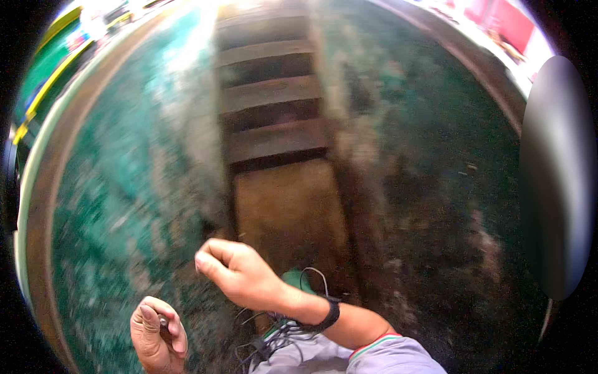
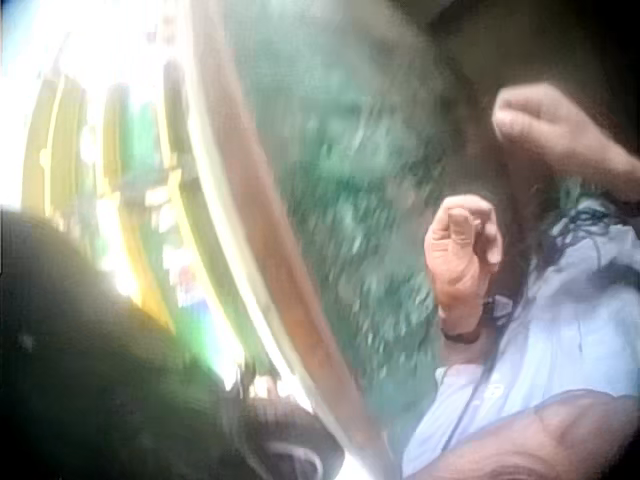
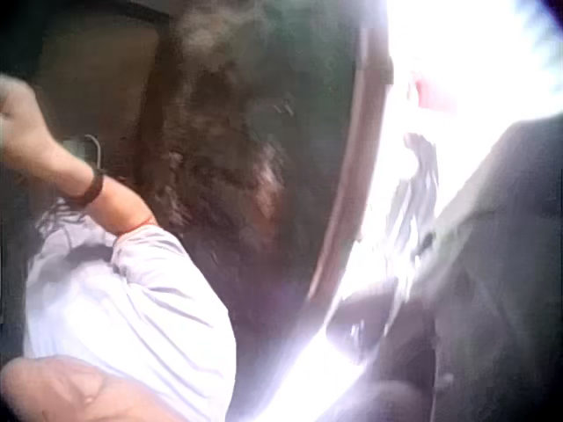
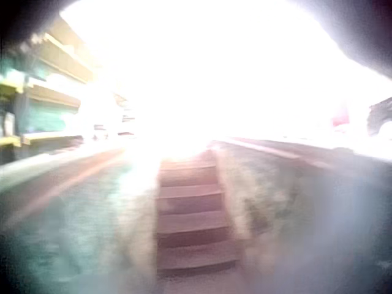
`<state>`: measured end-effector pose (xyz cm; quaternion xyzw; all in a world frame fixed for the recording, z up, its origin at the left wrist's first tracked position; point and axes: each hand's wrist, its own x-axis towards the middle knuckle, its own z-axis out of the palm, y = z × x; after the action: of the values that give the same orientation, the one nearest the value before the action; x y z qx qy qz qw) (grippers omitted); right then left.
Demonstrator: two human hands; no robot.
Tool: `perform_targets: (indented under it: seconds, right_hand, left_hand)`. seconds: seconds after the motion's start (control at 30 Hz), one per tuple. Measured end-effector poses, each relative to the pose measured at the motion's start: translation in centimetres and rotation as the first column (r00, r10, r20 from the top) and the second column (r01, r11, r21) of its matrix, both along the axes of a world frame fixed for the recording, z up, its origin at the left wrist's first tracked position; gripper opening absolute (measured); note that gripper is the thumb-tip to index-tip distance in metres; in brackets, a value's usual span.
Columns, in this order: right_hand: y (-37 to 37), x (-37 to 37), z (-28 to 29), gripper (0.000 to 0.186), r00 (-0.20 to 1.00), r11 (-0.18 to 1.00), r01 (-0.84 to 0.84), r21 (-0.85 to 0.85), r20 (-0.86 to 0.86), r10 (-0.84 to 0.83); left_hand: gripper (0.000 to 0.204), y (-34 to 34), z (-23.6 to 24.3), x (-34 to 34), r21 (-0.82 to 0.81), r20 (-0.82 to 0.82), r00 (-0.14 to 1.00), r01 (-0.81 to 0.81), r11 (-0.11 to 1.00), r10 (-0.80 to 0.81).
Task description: The person works on the undercarriage of a vehicle using a socket wrench and a screwdriver. They loosen and remove a bolt from a panel, then use a screwdriver to pry or turn a component, and later re-engage a fastener using the socket wrench while positioned in a service pit.
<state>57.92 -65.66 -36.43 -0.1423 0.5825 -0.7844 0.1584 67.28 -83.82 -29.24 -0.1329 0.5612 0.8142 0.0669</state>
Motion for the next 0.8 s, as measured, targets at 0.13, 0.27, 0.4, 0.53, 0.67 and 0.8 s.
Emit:
perform_targets:
  seconds: [0.13,0.27,0.4,0.53,0.67,0.8]
  right_hand:
    - [8.8,2.9,-2.0,0.023,0.965,0.938,0.238,0.253,0.049,-0.258]
    - [14.3,3.0,-0.3,0.021,0.856,0.753,0.472,0.459,-0.032,-0.517]
    - [21.5,7.2,1.9,0.019,0.727,0.560,0.631,0.536,-0.156,-0.669]
    - [25.1,6.6,4.7,0.016,0.603,0.377,0.726,0.575,-0.270,-0.751]
    - [28.0,8.2,10.8,0.009,0.427,-0.053,0.800,0.597,-0.630,-0.649]
    - [31.2,12.2,19.2,0.012,0.046,-0.709,0.625,0.326,-0.922,-0.384]
  left_hand:
    - [0.038,6.3,-5.1,-6.1,-0.057,0.078,0.940,0.336,0.940,-0.331]
    - [0.009,13.1,-6.1,-13.3,-0.018,0.038,0.800,0.599,0.800,-0.599]
    - [0.008,22.1,-5.6,-14.2,-0.050,-0.022,0.735,0.676,0.735,-0.678]
    - [0.013,28.3,-4.3,-19.6,-0.125,-0.198,0.617,0.755,0.644,-0.761]
    - [0.025,32.5,-2.3,-23.3,-0.114,-0.258,0.530,0.814,0.570,-0.808]
    - [0.023,37.2,-3.0,-24.6,-0.095,-0.313,0.364,0.907,0.411,-0.877]
